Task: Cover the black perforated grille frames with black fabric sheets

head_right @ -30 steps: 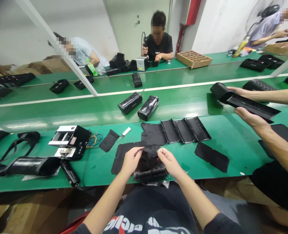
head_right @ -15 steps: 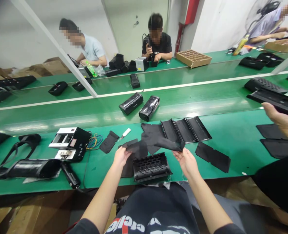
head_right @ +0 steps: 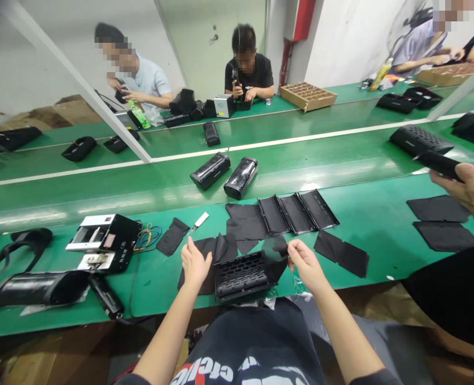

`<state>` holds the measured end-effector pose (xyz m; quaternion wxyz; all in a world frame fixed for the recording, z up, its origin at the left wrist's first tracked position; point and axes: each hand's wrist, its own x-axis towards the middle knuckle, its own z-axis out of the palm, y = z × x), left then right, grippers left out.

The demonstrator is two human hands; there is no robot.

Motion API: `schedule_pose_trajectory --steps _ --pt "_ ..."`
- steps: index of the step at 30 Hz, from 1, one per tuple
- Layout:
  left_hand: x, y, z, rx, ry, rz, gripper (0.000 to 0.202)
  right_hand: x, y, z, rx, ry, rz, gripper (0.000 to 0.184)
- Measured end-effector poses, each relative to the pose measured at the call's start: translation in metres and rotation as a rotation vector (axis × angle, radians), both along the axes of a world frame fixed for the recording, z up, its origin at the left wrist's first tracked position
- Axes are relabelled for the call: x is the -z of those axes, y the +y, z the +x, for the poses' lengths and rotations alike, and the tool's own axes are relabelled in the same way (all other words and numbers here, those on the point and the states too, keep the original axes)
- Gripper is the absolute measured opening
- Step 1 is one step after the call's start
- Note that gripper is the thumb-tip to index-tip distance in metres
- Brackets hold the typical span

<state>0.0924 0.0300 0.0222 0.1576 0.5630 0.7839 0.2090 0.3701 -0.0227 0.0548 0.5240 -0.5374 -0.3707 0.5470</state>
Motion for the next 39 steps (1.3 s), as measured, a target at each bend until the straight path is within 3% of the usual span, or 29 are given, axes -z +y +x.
schedule_pose_trajectory --steps 3,7,8,10,13,17,19,22,27,31,35,37,39 --pt "-0.020 -0.012 0.021 0.210 -0.423 -0.028 0.064 -0.024 0.002 -0.020 -0.061 0.132 -0.012 0.030" --pt "-0.045 -0.039 0.053 0.528 -1.315 -0.363 0.068 -0.051 0.004 -0.046 -0.030 0.263 0.008 0.035" --pt "-0.051 -0.045 0.058 0.550 -1.470 -0.426 0.069 -0.056 0.005 -0.051 -0.005 0.278 0.013 0.036" --pt "-0.062 -0.054 0.065 0.476 -1.638 -0.470 0.062 -0.060 0.006 -0.058 0.070 0.309 0.020 0.036" --pt "-0.078 -0.058 0.064 0.216 -1.640 -0.356 0.039 -0.057 0.008 -0.064 0.149 0.406 -0.009 0.035" --pt "-0.097 -0.051 0.048 0.016 -1.586 -0.256 0.039 -0.044 0.008 -0.071 -0.010 0.635 -0.144 0.053" --pt "-0.105 -0.047 0.038 -0.015 -1.570 -0.263 0.041 -0.040 0.008 -0.074 -0.110 0.699 -0.185 0.063" --pt "-0.116 -0.045 0.026 -0.056 -1.552 -0.263 0.041 -0.041 0.009 -0.075 -0.227 0.657 -0.225 0.050" --pt "-0.133 -0.048 0.014 -0.066 -1.502 -0.314 0.046 -0.063 0.009 -0.069 -0.349 0.549 -0.284 0.041" --pt "-0.144 -0.050 0.007 -0.022 -1.480 -0.371 0.044 -0.081 0.008 -0.066 -0.352 0.499 -0.250 0.035" --pt "-0.135 -0.047 0.002 0.002 -1.398 -0.369 0.042 -0.073 0.010 -0.061 -0.323 0.350 -0.223 0.026" --pt "-0.115 -0.046 0.002 0.006 -1.299 -0.349 0.040 -0.055 0.010 -0.057 -0.307 0.206 -0.203 0.024" --pt "-0.085 -0.046 0.002 0.020 -1.159 -0.334 0.035 -0.029 0.008 -0.055 -0.308 0.021 -0.212 0.024"
